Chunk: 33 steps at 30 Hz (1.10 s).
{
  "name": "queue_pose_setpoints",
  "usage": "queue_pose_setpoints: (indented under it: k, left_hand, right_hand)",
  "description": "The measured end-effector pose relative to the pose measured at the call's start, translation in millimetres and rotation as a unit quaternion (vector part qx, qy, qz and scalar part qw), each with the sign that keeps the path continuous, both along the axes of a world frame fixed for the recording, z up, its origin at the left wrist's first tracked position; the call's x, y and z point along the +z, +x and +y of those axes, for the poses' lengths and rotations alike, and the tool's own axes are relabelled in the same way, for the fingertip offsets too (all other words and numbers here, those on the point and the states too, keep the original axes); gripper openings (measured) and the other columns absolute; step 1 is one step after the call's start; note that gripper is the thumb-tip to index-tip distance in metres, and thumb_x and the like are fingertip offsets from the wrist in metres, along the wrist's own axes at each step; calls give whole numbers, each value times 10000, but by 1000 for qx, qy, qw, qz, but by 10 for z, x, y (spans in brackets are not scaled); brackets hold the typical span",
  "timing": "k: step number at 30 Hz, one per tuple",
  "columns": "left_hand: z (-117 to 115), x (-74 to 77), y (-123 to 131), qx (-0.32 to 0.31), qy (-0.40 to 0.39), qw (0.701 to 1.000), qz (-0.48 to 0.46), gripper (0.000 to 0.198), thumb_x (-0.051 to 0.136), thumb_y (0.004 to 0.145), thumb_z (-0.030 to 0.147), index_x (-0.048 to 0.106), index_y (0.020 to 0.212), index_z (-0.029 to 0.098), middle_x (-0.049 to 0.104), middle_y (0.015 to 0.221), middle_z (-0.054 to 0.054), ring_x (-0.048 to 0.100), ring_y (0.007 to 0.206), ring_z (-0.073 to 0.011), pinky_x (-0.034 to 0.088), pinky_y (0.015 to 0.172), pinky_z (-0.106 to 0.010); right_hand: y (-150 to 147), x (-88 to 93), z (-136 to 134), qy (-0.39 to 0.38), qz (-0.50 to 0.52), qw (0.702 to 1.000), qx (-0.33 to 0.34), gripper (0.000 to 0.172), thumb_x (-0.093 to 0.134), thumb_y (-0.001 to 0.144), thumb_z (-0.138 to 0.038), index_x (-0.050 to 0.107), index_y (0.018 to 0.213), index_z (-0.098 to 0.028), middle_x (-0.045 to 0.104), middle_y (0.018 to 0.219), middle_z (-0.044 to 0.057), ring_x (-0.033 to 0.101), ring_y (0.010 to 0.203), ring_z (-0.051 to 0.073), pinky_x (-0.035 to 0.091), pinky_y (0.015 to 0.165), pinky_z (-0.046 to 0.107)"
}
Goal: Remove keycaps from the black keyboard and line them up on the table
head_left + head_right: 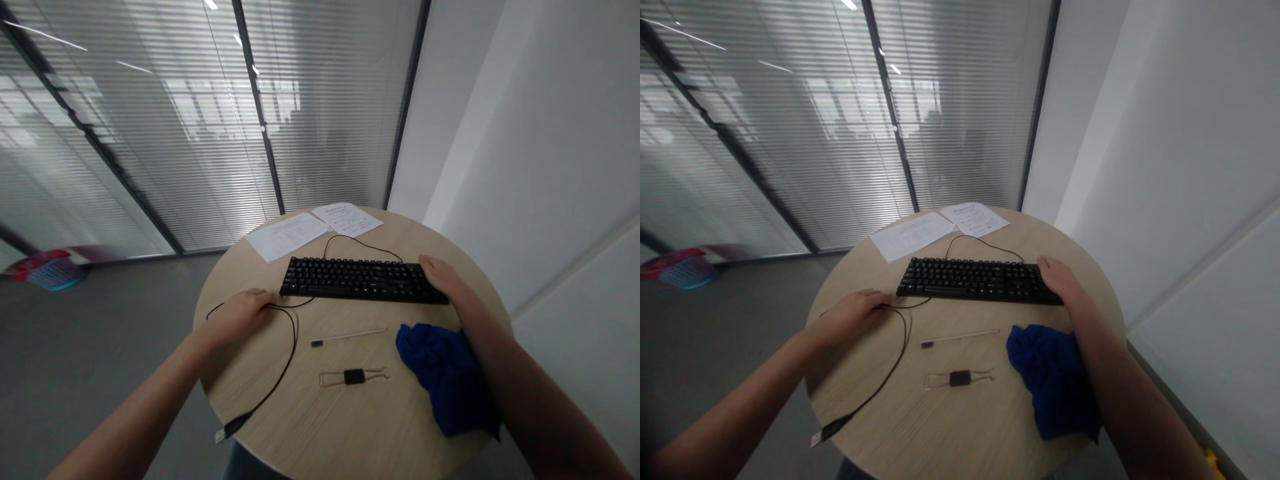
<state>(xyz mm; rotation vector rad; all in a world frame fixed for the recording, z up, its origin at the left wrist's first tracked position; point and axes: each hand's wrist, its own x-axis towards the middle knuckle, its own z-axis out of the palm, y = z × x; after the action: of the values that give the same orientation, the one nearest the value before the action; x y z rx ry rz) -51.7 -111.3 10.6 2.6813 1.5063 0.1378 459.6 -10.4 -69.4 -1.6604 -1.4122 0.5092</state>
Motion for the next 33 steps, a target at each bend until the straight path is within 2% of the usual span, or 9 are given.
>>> queue_pose_setpoints:
  k: [4,7,10,13,17,21,27,30,33]
  left_hand:
    - [26,51,-5,2,4,1000,-19,228,458,877,207,657,987,220,700,970,-62,644,877,-216,463,779,-318]
    - [76,171,4,-5,9,1000,-21,223,451,888,222,658,973,218,712,945,-56,651,855,-215,458,757,-313]
    - [137,346,58,-29,-4,999,-17,222,467,900,255,670,984,223,721,944,-49,652,850,-209,451,752,-305]
    - [212,516,167,-55,-42,997,-35,218,485,897,275,688,959,227,723,923,-36,646,815,-186,443,735,-286]
    - [326,640,342,-25,-109,986,-121,224,504,879,328,671,979,218,682,775,-10,601,652,-152,434,631,-268]
    - [397,638,489,18,-233,940,-248,258,520,863,386,628,993,192,532,570,33,476,451,-119,373,453,-242]
    - [439,563,719,130,-308,830,-446,235,604,782,294,605,991,186,479,567,48,464,474,-105,390,449,-219]
    - [498,538,843,170,-324,791,-491,253,628,758,294,601,985,187,507,593,42,490,511,-107,400,480,-215]
    - [544,526,929,190,-268,816,-475,252,632,750,363,626,921,178,560,629,23,523,557,-121,400,517,-226]
  right_hand:
    - [-200,284,-143,132,-59,989,12,315,634,815,-382,689,1088,-234,606,1318,84,448,1320,314,225,1179,491]
    - [-537,630,-343,223,-108,966,79,288,606,852,-353,704,1102,-248,634,1259,83,502,1252,299,286,1145,491]
    - [-1019,946,-600,190,-118,946,235,239,566,894,-360,733,1043,-278,707,1088,65,621,1057,261,408,1046,474]
    - [-1524,1118,-821,118,-130,911,374,356,572,894,-390,673,1207,-253,673,1215,74,612,1124,260,437,1023,457]
    - [-2051,1086,-895,37,-166,892,419,713,625,845,-476,441,1448,-142,540,1389,177,532,1255,305,401,1069,456]
    - [-2382,861,-755,9,-86,905,417,844,745,742,-400,387,1460,-136,516,1403,193,534,1244,310,415,1047,454]
    - [-2723,582,-578,-25,230,846,481,588,738,726,-243,485,1251,-166,679,1100,73,663,921,174,518,808,314]
    - [-2817,569,-520,-1,228,888,399,426,781,672,-200,578,1045,-166,690,950,41,652,843,172,497,768,297]
    - [-2841,621,-471,-23,196,921,335,147,711,749,-186,615,860,-171,655,702,1,608,648,156,454,642,272]
